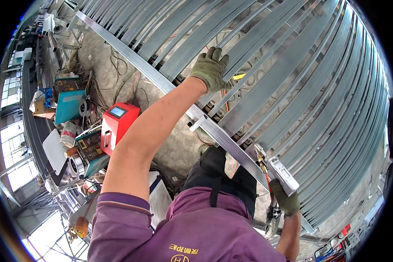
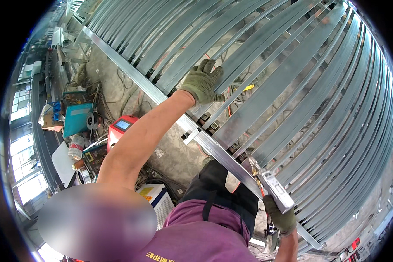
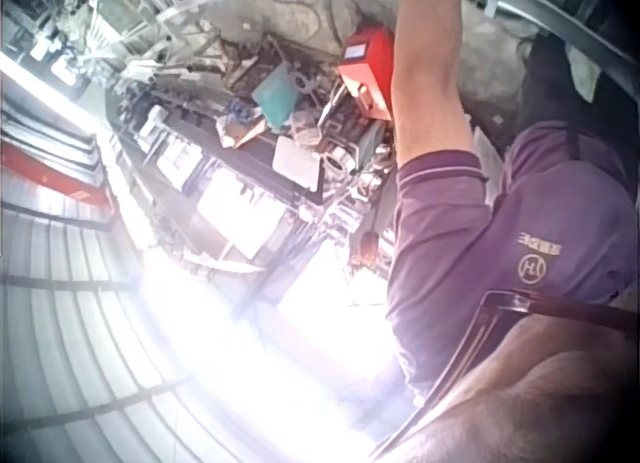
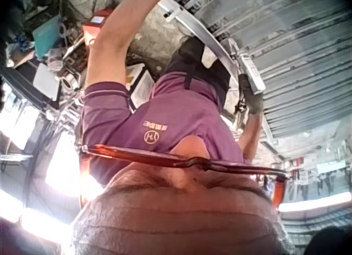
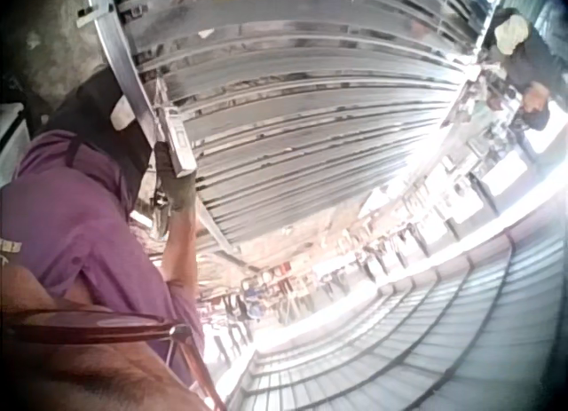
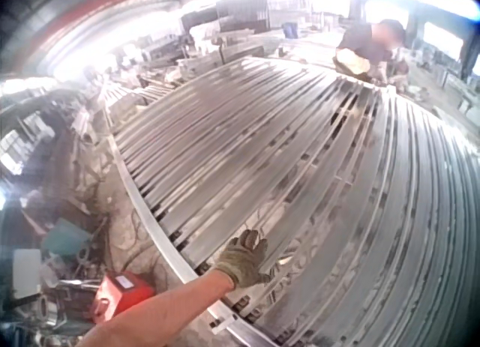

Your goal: The person welds a metal frame using a handheld welding torch. They move the torch along the seams of the frame, creating bright sparks and fusing the metal pieces together.

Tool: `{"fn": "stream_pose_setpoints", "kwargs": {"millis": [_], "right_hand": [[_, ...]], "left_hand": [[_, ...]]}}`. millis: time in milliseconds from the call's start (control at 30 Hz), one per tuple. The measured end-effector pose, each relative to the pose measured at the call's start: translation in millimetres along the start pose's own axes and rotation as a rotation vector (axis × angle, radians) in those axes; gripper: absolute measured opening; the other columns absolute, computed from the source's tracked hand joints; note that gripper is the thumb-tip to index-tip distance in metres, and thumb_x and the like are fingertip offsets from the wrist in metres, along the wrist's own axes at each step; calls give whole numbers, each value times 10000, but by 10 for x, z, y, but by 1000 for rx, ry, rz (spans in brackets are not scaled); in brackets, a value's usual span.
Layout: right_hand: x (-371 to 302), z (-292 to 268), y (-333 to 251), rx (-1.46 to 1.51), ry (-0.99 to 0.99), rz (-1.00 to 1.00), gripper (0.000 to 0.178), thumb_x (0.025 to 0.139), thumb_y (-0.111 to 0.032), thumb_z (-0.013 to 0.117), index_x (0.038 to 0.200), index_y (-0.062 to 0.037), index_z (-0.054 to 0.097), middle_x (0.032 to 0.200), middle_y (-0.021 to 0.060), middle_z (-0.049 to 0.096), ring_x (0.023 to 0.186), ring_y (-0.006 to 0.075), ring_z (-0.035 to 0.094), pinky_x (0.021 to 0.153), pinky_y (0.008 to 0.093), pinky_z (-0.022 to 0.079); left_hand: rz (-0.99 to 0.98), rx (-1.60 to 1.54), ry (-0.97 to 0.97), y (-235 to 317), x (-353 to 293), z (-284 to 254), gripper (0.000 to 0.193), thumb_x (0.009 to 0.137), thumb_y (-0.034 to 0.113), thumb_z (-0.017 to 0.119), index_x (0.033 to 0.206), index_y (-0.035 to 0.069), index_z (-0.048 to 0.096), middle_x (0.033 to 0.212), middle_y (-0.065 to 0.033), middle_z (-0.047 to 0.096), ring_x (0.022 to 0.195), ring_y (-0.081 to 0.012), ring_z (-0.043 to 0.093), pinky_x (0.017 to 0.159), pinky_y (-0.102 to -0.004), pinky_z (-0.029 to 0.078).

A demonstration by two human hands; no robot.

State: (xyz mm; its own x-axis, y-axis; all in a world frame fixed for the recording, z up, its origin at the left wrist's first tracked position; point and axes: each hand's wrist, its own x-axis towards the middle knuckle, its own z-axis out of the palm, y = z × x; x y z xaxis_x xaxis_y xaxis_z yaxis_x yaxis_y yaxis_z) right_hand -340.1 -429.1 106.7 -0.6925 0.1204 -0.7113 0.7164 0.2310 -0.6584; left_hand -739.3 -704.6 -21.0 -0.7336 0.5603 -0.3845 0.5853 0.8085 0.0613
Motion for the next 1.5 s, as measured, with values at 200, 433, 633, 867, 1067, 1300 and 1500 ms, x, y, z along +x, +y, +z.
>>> {"fn": "stream_pose_setpoints", "kwargs": {"millis": [200,433,633,867,1067,1300,1500], "right_hand": [[-486,132,-226,161,46,210,200,1050,-154,783,1163,5,737,897,-12,690,799,113,634,705,317,531],[15,-188,-633,162,-351,19,263,1175,-150,512,1388,-13,580,1130,-1,575,984,89,571,779,243,512],[1151,17,-1079,158,-520,88,290,1157,-168,502,1376,15,553,1056,11,540,918,88,533,751,233,509],[1659,257,-1256,26,-480,0,400,1043,-305,814,1362,-74,740,924,-26,727,764,75,603,645,281,524],[1821,345,-1072,48,-519,-36,424,1039,-289,822,1392,-77,721,921,-29,718,758,69,605,641,290,525],[1894,337,-879,32,-552,-65,446,1024,-253,838,1413,-78,708,1079,30,794,925,118,700,783,317,589],[1894,376,-936,27,-555,-109,430,1015,-233,843,1392,-67,723,1178,68,816,1043,137,728,891,334,606]], "left_hand": [[27,3,-76,53,82,187,1383,786,842,772,1774,96,154,1832,-229,131,1707,-418,74,1369,-572,116],[27,-54,-110,26,132,197,1459,753,863,783,1783,110,74,1840,-217,108,1711,-416,26,1374,-570,80],[32,-68,-83,-78,134,340,1481,733,900,761,1787,133,57,1846,-198,86,1713,-402,2,1378,-568,44],[47,-128,-33,-71,112,439,1458,754,923,719,1786,133,58,1846,-196,79,1713,-394,-10,1384,-555,6],[41,-114,-31,-42,93,398,1421,780,920,697,1785,134,71,1844,-200,79,1714,-387,-12,1386,-545,-1],[12,-88,-56,-24,108,330,1399,789,926,680,1786,151,79,1848,-184,82,1716,-376,-9,1389,-537,7],[-7,-61,-76,14,106,283,1392,788,917,694,1786,163,82,1847,-176,98,1717,-368,-1,1390,-534,12]]}}
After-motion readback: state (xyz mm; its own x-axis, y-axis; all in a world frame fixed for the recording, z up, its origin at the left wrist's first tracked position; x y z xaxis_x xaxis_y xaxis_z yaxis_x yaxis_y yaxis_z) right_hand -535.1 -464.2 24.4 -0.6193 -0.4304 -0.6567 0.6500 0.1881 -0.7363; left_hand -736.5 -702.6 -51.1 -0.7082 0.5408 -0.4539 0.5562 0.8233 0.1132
